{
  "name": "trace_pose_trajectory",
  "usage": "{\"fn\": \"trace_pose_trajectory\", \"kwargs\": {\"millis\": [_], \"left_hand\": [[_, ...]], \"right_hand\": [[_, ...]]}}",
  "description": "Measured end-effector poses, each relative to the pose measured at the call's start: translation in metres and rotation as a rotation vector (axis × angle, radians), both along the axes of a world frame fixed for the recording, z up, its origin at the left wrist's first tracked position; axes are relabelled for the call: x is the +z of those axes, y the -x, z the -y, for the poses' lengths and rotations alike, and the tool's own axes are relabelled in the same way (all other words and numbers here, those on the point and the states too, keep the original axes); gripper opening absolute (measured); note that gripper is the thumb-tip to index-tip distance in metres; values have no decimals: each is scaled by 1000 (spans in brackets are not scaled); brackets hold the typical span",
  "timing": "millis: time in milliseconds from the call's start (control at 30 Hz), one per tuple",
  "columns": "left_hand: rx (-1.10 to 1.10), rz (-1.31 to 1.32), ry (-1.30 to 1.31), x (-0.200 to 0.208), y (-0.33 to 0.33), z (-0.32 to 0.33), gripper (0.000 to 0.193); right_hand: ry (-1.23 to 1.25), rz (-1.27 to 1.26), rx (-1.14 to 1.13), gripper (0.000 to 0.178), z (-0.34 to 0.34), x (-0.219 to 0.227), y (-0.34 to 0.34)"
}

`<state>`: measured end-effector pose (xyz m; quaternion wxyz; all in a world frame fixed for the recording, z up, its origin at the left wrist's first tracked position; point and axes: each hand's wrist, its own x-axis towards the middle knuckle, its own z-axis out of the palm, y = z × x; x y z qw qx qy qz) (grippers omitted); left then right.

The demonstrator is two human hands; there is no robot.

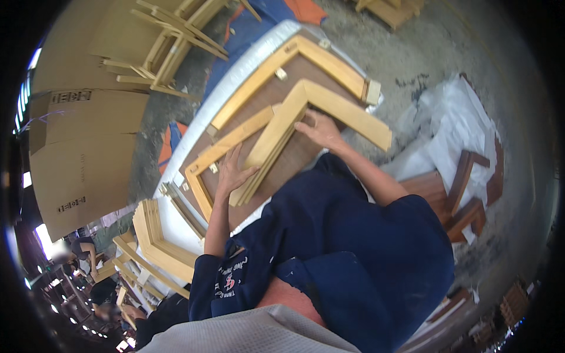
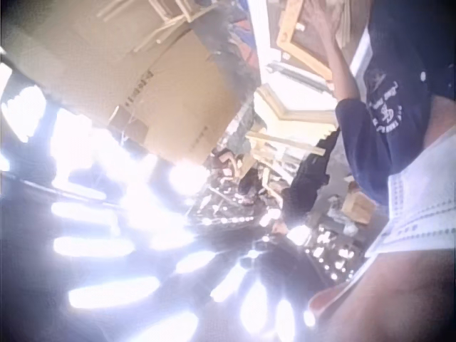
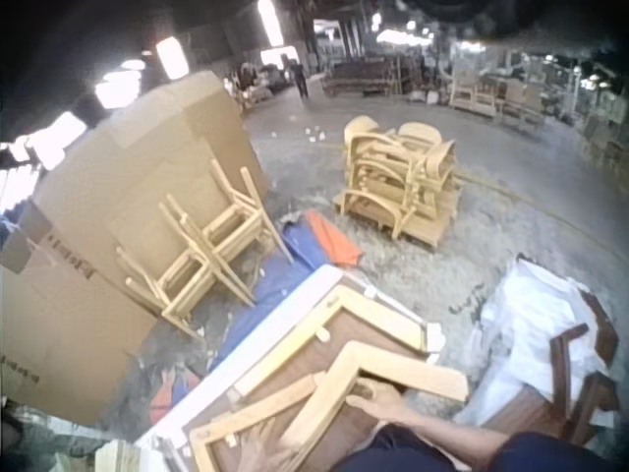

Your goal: The person assembles light-colored wooden frames by hand, picking up corner pieces and joining them into rectangular shapes. They repeatedly pick up, align, and stack the frames on a workbench in a workshop setting.

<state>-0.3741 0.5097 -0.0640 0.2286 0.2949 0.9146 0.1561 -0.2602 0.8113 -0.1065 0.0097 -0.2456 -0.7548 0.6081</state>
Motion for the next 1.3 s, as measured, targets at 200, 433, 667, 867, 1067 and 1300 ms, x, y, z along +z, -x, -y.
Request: {"fn": "trace_pose_trajectory", "kwargs": {"millis": [200,433,667,867,1067,1300], "left_hand": [[54,-99,-41,-43,-35,-10,88],[-48,-327,-97,-25,41,-36,68],[-149,-404,-55,-81,182,-110,61],[-66,-323,15,-100,189,-148,56],[-84,-265,236,-97,184,-160,63],[-74,-454,272,-81,168,-156,87]], "right_hand": [[-1091,189,-12,71,-74,26,-52],[-831,297,51,62,-115,15,-9],[-899,352,37,63,-169,-39,103],[-844,443,-3,63,-168,-39,101],[-939,451,47,65,-168,-52,98],[-953,379,39,79,-171,-55,92]]}}
